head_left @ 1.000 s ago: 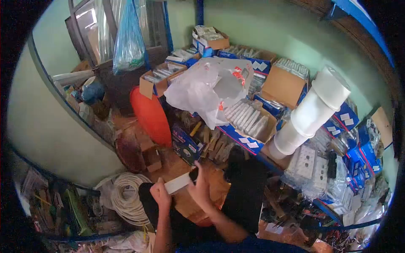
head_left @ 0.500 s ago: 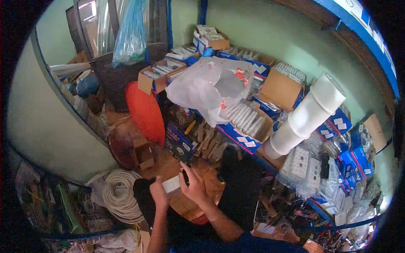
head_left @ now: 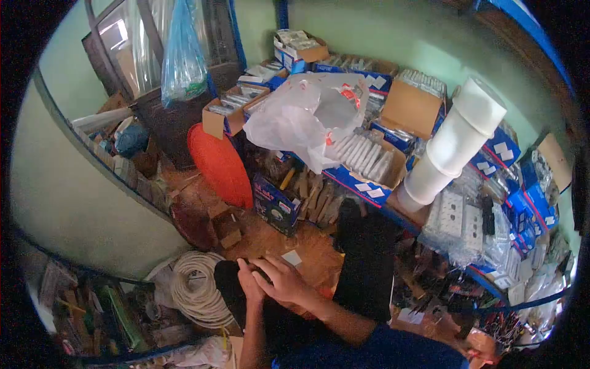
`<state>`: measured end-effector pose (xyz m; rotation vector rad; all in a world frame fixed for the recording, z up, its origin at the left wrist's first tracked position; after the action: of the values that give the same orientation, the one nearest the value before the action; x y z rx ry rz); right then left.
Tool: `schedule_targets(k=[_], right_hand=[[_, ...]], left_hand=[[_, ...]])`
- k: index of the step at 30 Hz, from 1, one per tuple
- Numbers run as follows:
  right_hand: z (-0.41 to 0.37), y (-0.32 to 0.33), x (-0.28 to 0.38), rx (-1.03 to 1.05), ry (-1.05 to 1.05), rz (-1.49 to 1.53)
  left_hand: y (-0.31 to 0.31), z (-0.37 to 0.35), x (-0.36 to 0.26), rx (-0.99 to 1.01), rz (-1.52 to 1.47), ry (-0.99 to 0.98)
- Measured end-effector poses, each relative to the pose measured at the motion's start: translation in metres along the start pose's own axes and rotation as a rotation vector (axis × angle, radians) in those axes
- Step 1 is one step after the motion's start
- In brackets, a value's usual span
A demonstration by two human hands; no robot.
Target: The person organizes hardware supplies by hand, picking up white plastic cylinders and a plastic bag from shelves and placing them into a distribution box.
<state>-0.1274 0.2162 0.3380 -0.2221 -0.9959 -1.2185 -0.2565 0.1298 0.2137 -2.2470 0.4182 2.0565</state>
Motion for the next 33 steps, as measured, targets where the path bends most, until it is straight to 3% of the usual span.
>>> schedule_targets(k=[1,3,4,6,9,10,13,14,15,17,20,21,23,25,27,29,30,31,33], right_hand=[[-0.001,0.0,0.002,-0.024,0.019,0.0],[-0.002,0.003,-0.026,-0.007,-0.11,-0.022],[-0.002,0.005,-0.046,-0.007,-0.2,-0.043],[-0.004,0.008,-0.071,-0.021,-0.312,-0.047],[-0.016,-0.004,-0.027,-0.098,0.107,-0.119],[-0.006,0.006,-0.005,-0.117,0.064,0.054],[0.003,0.022,-0.001,-0.138,0.075,0.02],[0.004,0.024,-0.015,-0.152,0.089,-0.066],[0.003,0.029,-0.046,-0.171,-0.144,0.052],[-0.008,0.034,-0.099,-0.205,-0.593,0.287],[-0.031,0.039,-0.14,-0.485,-1.075,0.877],[-0.027,0.032,-0.137,-0.48,-1.052,0.961],[-0.024,0.015,-0.125,-0.474,-1.008,1.128],[-0.011,-0.001,-0.087,0.004,-0.704,0.893],[-0.011,-0.013,-0.043,0.394,-0.266,0.701],[-0.018,-0.012,-0.048,0.409,-0.488,0.945],[-0.021,-0.014,-0.049,0.416,-0.598,1.065],[-0.019,-0.014,-0.056,0.346,-0.618,1.169],[-0.012,-0.017,-0.074,0.209,-0.645,1.371]], left_hand=[[0.001,0.0,-0.006,-0.028,-0.188,0.018],[0.016,-0.01,0.002,-0.228,-0.316,0.254],[0.013,0.001,0.03,-0.031,-0.495,0.353],[0.019,0.003,0.017,-0.014,-0.371,0.22],[0.012,-0.002,-0.01,-0.058,0.025,-0.05],[-0.003,-0.014,-0.038,0.125,0.133,-0.289],[0.0,-0.01,-0.035,0.16,-0.055,-0.251],[0.01,-0.006,-0.018,-0.065,-0.181,-0.103],[0.016,-0.005,-0.019,-0.082,-0.168,-0.087],[0.03,-0.002,0.0,-0.335,-0.459,0.17],[-0.003,-0.014,-0.018,0.067,-0.856,0.559],[-0.023,-0.016,-0.029,0.646,-1.043,0.476],[-0.043,-0.047,-0.061,0.702,-0.632,0.37],[-0.038,-0.041,-0.019,0.371,-0.478,0.438],[-0.04,-0.045,-0.032,0.413,-0.237,0.11],[-0.041,-0.039,-0.013,0.373,-0.304,0.347],[-0.035,-0.04,-0.015,0.297,-0.353,0.295],[-0.034,-0.047,-0.034,0.224,-0.398,0.239],[-0.023,-0.032,-0.022,0.276,-0.632,0.443]])
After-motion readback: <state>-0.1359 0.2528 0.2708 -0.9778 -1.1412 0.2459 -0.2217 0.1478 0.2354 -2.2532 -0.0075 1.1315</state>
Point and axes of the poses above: each hand's wrist, its own z-axis towards the middle knuckle, its own y-axis out of the back of the hand, x = y × z, the point moved 10 cm from there along z, towards the middle knuckle, and after that the axes turned 12 degrees about -x, right-handed, at the moved point
